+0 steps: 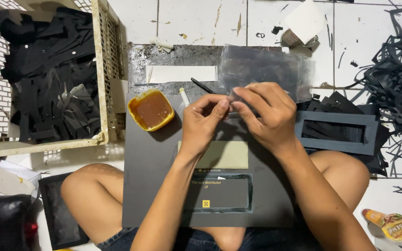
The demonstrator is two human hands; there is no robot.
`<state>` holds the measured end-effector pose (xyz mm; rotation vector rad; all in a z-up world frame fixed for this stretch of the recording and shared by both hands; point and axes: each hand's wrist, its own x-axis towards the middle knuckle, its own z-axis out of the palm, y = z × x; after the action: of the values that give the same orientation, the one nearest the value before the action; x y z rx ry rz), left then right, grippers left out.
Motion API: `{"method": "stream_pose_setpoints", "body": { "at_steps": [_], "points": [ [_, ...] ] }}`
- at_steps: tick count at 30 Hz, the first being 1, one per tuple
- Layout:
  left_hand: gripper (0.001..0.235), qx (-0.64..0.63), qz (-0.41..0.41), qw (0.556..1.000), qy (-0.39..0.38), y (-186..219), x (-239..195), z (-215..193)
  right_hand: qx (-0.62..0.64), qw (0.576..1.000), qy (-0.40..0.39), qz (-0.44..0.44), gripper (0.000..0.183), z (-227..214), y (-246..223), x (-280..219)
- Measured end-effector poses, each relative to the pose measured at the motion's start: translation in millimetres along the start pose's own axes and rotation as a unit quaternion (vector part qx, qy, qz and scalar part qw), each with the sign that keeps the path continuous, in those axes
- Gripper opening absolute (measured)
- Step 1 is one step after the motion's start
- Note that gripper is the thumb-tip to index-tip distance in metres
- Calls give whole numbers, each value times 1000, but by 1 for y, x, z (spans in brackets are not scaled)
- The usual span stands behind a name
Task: The person sits on the floor with a dark frame board on their lap and applies glue with a white glue stick along the recessed edge of the board. They then lay a backing panel into the glued recess, press it down with both hands, and fit a frame border piece over it.
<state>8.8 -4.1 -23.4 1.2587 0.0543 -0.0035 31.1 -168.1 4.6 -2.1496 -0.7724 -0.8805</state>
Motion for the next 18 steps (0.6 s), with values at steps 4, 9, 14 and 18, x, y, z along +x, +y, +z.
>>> {"method": "stream_pose_setpoints", "body": {
  "at_steps": [4, 9, 14, 18],
  "points": [
    [18, -35, 0, 999, 2, 4, 3, 10, 9, 1000, 15, 22, 6, -2, -2, 4],
    [26, -61, 2, 998, -11, -11, 9, 7, 25, 999, -14, 18, 19, -6, 4, 4],
    [21, -60, 6, 998, -18, -9, 7, 11, 12, 999, -46, 11, 18, -16, -1, 18],
    [18, -26, 37, 998, -39, 5, 10, 15, 23, 997, -74, 27, 15, -20, -2, 22]
  ]
}}
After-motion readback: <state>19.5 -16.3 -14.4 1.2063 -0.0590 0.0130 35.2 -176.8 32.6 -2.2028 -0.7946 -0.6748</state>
